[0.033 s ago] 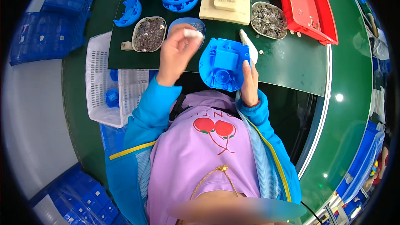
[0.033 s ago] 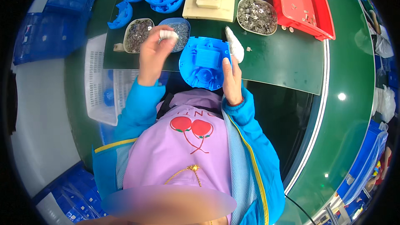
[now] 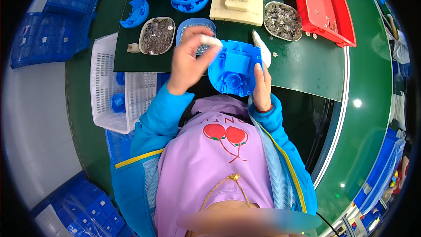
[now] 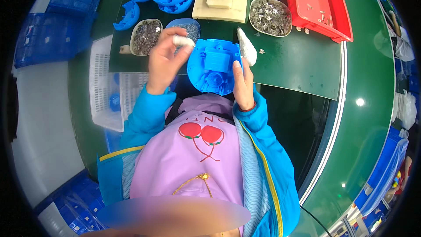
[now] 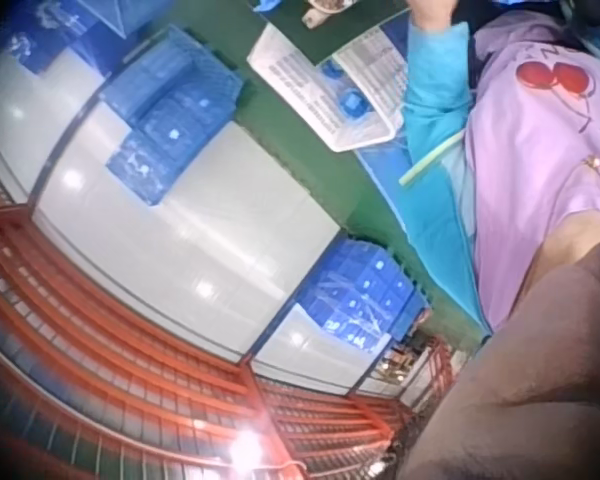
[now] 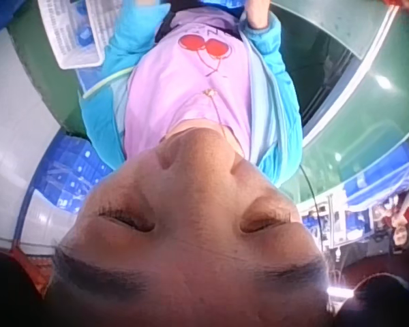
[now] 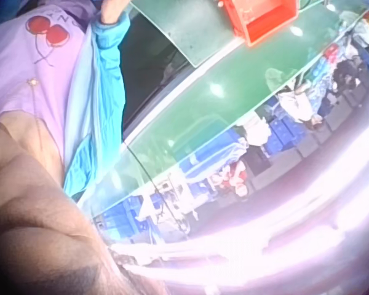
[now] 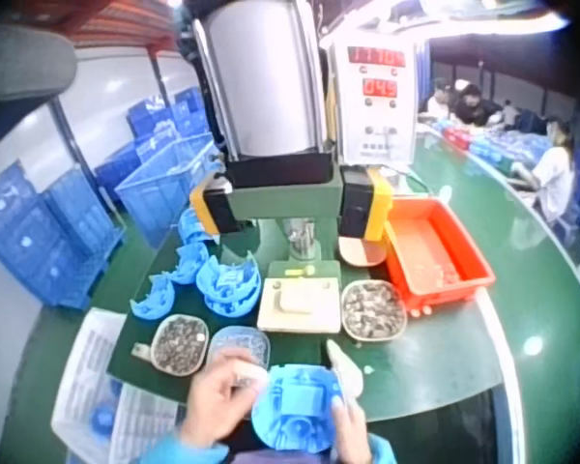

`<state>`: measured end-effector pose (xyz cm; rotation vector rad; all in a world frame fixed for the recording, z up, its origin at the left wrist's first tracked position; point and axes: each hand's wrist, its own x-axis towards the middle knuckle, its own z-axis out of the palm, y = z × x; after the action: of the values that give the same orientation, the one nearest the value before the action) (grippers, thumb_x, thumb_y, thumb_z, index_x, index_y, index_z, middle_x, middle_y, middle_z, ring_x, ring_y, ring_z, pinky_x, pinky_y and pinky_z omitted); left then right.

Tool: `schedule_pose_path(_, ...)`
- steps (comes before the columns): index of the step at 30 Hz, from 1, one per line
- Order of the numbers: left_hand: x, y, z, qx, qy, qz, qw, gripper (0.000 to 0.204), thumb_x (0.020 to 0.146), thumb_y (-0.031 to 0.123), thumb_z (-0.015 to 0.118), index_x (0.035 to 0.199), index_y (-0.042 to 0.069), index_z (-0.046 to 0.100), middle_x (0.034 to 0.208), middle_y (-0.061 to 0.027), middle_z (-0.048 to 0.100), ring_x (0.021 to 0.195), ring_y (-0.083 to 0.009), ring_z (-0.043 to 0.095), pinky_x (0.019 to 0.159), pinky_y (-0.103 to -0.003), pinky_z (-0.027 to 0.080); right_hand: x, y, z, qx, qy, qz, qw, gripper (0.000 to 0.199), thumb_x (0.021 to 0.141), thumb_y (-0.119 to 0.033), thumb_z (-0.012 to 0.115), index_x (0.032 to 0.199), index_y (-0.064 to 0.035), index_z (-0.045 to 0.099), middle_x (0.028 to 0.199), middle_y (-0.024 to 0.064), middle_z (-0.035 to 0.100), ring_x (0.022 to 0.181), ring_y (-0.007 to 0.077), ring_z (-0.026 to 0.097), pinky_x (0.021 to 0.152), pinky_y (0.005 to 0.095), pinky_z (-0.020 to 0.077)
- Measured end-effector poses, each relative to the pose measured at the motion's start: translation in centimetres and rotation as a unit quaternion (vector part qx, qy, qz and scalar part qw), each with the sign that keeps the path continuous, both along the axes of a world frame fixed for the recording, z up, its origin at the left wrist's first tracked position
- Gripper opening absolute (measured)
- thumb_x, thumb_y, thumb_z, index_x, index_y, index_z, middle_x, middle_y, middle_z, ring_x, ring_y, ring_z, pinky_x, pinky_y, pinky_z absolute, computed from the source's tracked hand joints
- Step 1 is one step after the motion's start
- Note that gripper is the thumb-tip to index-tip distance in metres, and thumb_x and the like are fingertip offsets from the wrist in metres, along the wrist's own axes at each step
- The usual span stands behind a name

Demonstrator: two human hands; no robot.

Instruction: The person assembles blue plastic housings by hand, attaching small screws and applying adhesive to them on a production line.

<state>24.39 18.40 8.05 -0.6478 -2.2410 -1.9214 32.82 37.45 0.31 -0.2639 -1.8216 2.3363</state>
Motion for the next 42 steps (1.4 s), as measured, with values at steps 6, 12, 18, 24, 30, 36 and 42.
schedule_pose_path(6, 0.5, 2.8, -0.7, -0.290, 0.198, 0.058, 0.935, 0.011, 0.073, 0.007, 0.078, 0.080, 0.009, 0.070, 0.108, -0.0087, 0.060, 0.115, -0.0311, 0.051, 0.099, -0.043, 0.041, 0.4, -0.4, 1.1, 0.055, 0.015, 0.027, 0.998, 0.039, 0.105, -0.027, 0.047, 0.128, 0.0040, 0.054, 0.107, 0.0078, 0.064, 0.094, 0.0122, 0.056, 0.082, 0.0276, 0.0471)
schedule_pose_path(12, -0.5, 2.6, -1.8, -0.263, 0.155, 0.050, 0.951, 0.010, 0.074, 0.007, 0.078, 0.082, 0.008, 0.072, 0.108, -0.0086, 0.060, 0.114, -0.0309, 0.051, 0.097, -0.042, 0.042, 0.3, -0.6, 2.1, 0.132, 0.020, 0.005, 0.991, 0.038, 0.103, -0.024, 0.050, 0.129, 0.0039, 0.053, 0.106, 0.0130, 0.066, 0.094, 0.0158, 0.060, 0.084, 0.0306, 0.0490)
schedule_pose_path(18, -1.0, 2.7, -2.2, -0.227, 0.110, 0.046, 0.967, 0.012, 0.076, 0.007, 0.078, 0.085, 0.006, 0.070, 0.111, -0.0092, 0.060, 0.111, -0.0295, 0.052, 0.096, -0.040, 0.043, -0.3, -0.8, 2.7, 0.201, 0.057, 0.002, 0.978, 0.043, 0.100, -0.022, 0.055, 0.131, 0.0076, 0.050, 0.110, 0.0215, 0.066, 0.100, 0.0237, 0.064, 0.090, 0.0347, 0.0495)
schedule_pose_path(24, -1.5, 2.6, -2.5, -0.198, 0.099, 0.042, 0.974, 0.014, 0.075, 0.007, 0.077, 0.085, 0.006, 0.067, 0.109, -0.0105, 0.056, 0.107, -0.0322, 0.050, 0.093, -0.043, 0.042, -0.8, -0.7, 2.8, 0.261, 0.076, -0.003, 0.962, 0.044, 0.099, -0.022, 0.055, 0.131, 0.0086, 0.050, 0.111, 0.0247, 0.065, 0.102, 0.0279, 0.065, 0.091, 0.0366, 0.0492)
schedule_pose_path(30, -2.1, 2.5, -2.0, -0.195, 0.070, 0.037, 0.978, 0.024, 0.078, 0.007, 0.077, 0.098, 0.004, 0.065, 0.112, -0.0118, 0.059, 0.104, -0.0271, 0.057, 0.091, -0.036, 0.046, -1.4, -0.2, 3.3, 0.234, 0.068, 0.022, 0.970, 0.042, 0.099, -0.020, 0.054, 0.130, 0.0087, 0.050, 0.112, 0.0235, 0.065, 0.103, 0.0265, 0.064, 0.092, 0.0358, 0.0484)
schedule_pose_path(36, -3.6, 2.6, -1.9, -0.093, -0.052, -0.035, 0.994, 0.036, 0.082, 0.011, 0.079, 0.111, -0.001, 0.063, 0.098, -0.0133, 0.070, 0.090, -0.0210, 0.068, 0.082, -0.031, 0.055, -1.9, 0.3, 3.3, 0.204, 0.078, 0.013, 0.976, 0.041, 0.099, -0.017, 0.051, 0.131, 0.0082, 0.050, 0.110, 0.0207, 0.065, 0.101, 0.0236, 0.063, 0.091, 0.0347, 0.0483)
schedule_pose_path(42, -4.3, 2.8, -2.1, -0.030, -0.225, -0.093, 0.969, 0.033, 0.084, 0.009, 0.077, 0.113, -0.001, 0.064, 0.099, -0.0060, 0.070, 0.091, -0.0104, 0.064, 0.080, -0.026, 0.053, -1.9, 0.8, 3.5, 0.182, 0.004, 0.043, 0.982, 0.041, 0.099, -0.017, 0.050, 0.132, 0.0082, 0.050, 0.111, 0.0196, 0.065, 0.103, 0.0235, 0.062, 0.093, 0.0346, 0.0470)
